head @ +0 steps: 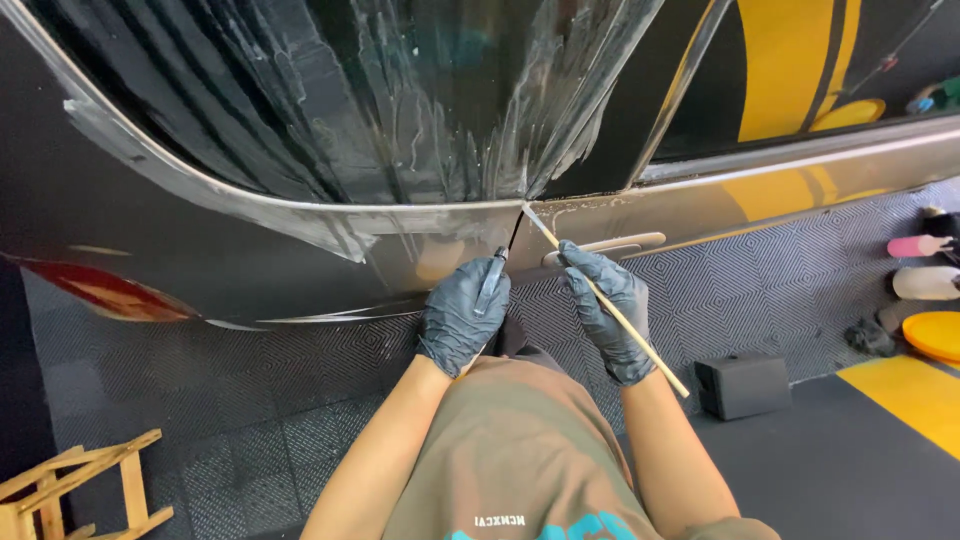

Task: The recorder applies tinting film to a car window using a spray bottle and a brush-like tool.

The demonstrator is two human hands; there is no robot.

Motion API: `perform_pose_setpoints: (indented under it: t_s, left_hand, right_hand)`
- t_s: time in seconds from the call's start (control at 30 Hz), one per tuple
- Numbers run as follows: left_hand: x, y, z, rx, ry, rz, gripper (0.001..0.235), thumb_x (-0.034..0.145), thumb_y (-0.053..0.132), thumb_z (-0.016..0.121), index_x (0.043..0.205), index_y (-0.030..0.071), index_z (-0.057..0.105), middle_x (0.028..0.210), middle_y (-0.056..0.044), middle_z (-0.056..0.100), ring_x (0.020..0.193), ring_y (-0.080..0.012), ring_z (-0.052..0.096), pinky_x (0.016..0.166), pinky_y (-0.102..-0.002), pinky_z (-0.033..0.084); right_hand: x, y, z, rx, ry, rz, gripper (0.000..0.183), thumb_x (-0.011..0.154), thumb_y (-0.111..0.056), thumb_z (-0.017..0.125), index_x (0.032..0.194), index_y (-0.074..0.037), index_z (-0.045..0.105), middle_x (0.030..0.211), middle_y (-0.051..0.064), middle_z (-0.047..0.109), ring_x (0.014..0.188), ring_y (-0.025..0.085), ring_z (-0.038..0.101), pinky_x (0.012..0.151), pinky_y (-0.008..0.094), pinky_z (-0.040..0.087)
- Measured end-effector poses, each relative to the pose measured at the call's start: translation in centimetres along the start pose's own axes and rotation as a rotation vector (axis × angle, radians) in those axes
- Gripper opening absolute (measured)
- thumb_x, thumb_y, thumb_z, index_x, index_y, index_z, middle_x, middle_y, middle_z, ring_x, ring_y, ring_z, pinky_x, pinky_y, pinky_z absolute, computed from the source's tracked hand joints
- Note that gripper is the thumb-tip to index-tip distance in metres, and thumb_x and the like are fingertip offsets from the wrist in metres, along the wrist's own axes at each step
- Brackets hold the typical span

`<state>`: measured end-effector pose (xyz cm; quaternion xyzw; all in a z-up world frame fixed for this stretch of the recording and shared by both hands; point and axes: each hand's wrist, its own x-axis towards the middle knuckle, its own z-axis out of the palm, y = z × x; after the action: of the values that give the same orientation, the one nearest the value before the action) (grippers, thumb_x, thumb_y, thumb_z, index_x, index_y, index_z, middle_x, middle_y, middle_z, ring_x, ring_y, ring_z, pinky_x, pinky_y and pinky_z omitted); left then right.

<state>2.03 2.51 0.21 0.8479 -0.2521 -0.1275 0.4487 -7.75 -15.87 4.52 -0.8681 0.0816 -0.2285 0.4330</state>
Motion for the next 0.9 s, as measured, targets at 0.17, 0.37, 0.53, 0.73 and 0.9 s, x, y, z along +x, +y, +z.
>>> perform_pose_setpoints:
  t_s: [0.17,0.37,0.53,0.73,0.9]
  left_hand:
    - [0.1,-1.7,-0.1,-0.012,-0.013,0.057,0.020,0.093,0.028,0.066,0.100,0.009,0.068,0.090,-0.019,0.070,0.085,-0.0427,0.067,0.072,-0.050,0.053]
    - [-0.1,-1.1,-0.9,0.012,-0.076,-0.005,0.021,0.093,0.030,0.067,0.101,0.011,0.070,0.092,-0.017,0.072,0.087,-0.0414,0.068,0.072,-0.050,0.054]
    - [-0.4,-1.7,-1.2,-0.037,-0.052,0.044,0.023,0.091,0.029,0.067,0.104,0.011,0.069,0.093,-0.018,0.072,0.087,-0.0409,0.068,0.073,-0.049,0.054]
    - [-0.6,-2.0,-0.6,-0.001,-0.061,0.032,0.020,0.093,0.028,0.067,0.101,0.010,0.068,0.093,-0.017,0.071,0.087,-0.0412,0.068,0.073,-0.049,0.054]
    - [-0.9,-2.1,0.1,0.002,-0.080,-0.013,0.019,0.093,0.029,0.067,0.100,0.012,0.069,0.091,-0.016,0.072,0.086,-0.0395,0.069,0.073,-0.048,0.054]
  right_hand:
    - [-1.5,0.9,1.2,0.044,0.059,0.141,0.025,0.098,-0.004,0.066,0.122,0.000,0.072,0.112,0.014,0.077,0.094,0.017,0.076,0.084,0.027,0.061]
    - [-2.2,1.4,2.1,0.162,0.147,0.225,0.026,0.100,-0.004,0.064,0.126,0.000,0.071,0.107,0.012,0.077,0.084,0.012,0.072,0.078,0.024,0.059]
    - [-2.5,2.9,2.2,0.277,0.194,0.251,0.027,0.103,-0.003,0.063,0.129,0.001,0.069,0.109,0.012,0.077,0.085,0.011,0.070,0.079,0.024,0.059]
    - [-2.8,4.5,2.5,0.494,0.201,0.282,0.027,0.103,-0.004,0.063,0.128,0.004,0.068,0.109,0.012,0.076,0.085,0.012,0.070,0.080,0.024,0.059]
    - [-3.1,4.8,3.1,0.568,0.203,0.342,0.028,0.105,-0.005,0.062,0.131,0.004,0.068,0.102,0.013,0.075,0.087,0.012,0.070,0.081,0.024,0.058]
